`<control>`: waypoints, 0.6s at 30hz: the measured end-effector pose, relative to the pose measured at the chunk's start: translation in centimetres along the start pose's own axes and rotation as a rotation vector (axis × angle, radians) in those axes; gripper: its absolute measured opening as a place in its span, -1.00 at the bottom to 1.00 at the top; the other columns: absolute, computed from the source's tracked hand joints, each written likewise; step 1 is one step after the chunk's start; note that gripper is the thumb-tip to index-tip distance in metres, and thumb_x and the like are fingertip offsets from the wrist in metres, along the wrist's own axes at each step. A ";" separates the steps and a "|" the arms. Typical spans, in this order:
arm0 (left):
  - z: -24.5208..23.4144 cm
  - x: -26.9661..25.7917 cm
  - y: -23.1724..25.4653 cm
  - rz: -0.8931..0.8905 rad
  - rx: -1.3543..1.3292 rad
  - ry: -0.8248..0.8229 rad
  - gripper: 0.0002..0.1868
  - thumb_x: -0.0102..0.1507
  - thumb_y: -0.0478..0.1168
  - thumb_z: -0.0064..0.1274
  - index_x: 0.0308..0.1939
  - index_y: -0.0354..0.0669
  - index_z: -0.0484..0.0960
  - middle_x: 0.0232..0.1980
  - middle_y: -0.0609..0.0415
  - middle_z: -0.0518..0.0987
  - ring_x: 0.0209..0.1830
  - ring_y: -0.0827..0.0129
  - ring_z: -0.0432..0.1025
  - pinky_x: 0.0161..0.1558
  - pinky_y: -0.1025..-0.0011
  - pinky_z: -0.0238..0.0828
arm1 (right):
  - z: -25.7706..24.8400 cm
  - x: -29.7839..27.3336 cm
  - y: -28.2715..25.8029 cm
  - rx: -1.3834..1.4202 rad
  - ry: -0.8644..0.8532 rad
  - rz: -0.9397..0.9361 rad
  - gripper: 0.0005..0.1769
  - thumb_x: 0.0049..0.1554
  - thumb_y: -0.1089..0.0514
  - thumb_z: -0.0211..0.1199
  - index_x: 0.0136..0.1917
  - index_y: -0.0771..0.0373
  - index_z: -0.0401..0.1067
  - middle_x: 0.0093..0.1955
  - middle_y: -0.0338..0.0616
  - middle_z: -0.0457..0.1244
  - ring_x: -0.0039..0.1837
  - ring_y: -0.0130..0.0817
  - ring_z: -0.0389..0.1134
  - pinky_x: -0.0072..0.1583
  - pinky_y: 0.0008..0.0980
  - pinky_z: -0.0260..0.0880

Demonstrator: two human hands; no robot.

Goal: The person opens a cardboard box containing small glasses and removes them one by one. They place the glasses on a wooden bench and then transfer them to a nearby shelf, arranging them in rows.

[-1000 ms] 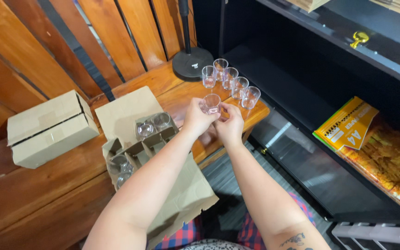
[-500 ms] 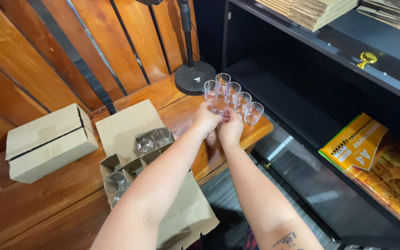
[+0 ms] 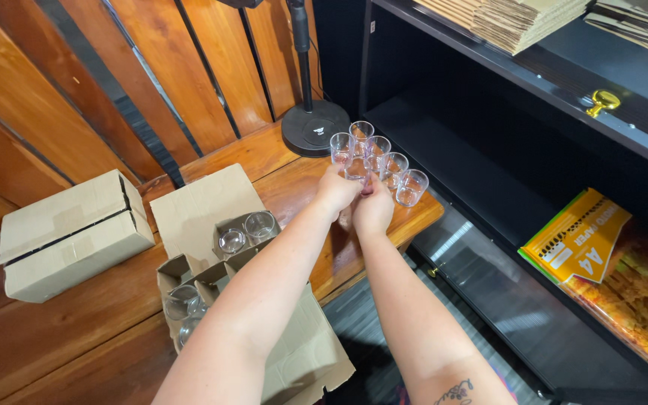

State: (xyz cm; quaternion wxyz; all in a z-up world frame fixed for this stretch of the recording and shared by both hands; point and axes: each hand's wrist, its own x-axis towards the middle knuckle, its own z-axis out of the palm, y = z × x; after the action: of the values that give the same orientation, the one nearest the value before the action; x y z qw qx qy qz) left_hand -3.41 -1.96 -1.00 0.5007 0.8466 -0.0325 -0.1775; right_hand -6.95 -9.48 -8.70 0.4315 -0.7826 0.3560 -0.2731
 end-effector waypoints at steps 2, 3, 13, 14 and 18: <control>-0.1 -0.1 -0.1 0.007 -0.010 0.004 -0.17 -0.02 -0.13 0.25 0.39 0.09 0.49 0.30 -0.07 0.58 0.42 0.11 0.40 0.39 0.23 0.37 | 1.2 1.1 1.7 -0.018 -0.023 0.013 -0.47 0.11 -0.11 0.35 0.36 -0.28 0.47 -0.18 -0.48 0.32 0.07 -0.49 0.43 0.30 -0.36 0.43; -0.1 -0.2 -0.2 0.015 -0.018 0.006 -0.20 -0.01 -0.12 0.24 0.37 0.00 0.51 0.29 -0.12 0.58 0.43 0.07 0.39 0.40 0.20 0.37 | 1.7 1.6 2.6 -0.034 -0.044 0.026 -0.43 0.12 -0.09 0.35 0.41 -0.28 0.43 -0.17 -0.54 0.37 0.07 -0.50 0.44 0.29 -0.35 0.45; 3.2 2.6 -2.2 -0.009 -0.021 0.024 -0.20 -0.12 -0.10 0.34 0.25 -0.05 0.58 0.20 0.00 0.64 0.34 0.17 0.46 0.32 0.23 0.42 | -2.1 -2.2 -2.8 0.077 -0.094 0.070 -0.45 0.17 -0.01 0.29 0.44 -0.19 0.43 -0.03 -0.56 0.44 0.05 -0.67 0.44 0.26 -0.46 0.44; 2.6 1.8 -1.7 -0.011 -0.035 0.020 -0.28 -0.04 -0.10 0.30 0.23 -0.07 0.58 0.20 0.00 0.64 0.35 0.17 0.46 0.32 0.25 0.42 | -2.3 -2.3 -2.9 0.073 -0.095 0.050 -0.43 0.16 -0.01 0.31 0.44 -0.17 0.43 -0.04 -0.55 0.43 0.07 -0.64 0.44 0.28 -0.41 0.44; 2.3 1.6 -1.3 -0.009 -0.041 0.008 -0.38 0.02 -0.09 0.26 0.19 -0.06 0.61 0.19 0.04 0.65 0.35 0.19 0.46 0.32 0.27 0.44 | -1.6 -1.8 -1.7 0.062 -0.097 0.011 -0.38 0.12 -0.02 0.35 0.46 -0.15 0.41 -0.12 -0.52 0.38 0.10 -0.57 0.44 0.31 -0.32 0.44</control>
State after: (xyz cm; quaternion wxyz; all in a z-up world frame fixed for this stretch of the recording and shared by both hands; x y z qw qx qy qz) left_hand -2.82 -3.56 -3.56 0.5172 0.8370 -0.0229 -0.1771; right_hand -8.65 -8.21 -6.67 0.4738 -0.7792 0.3304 -0.2432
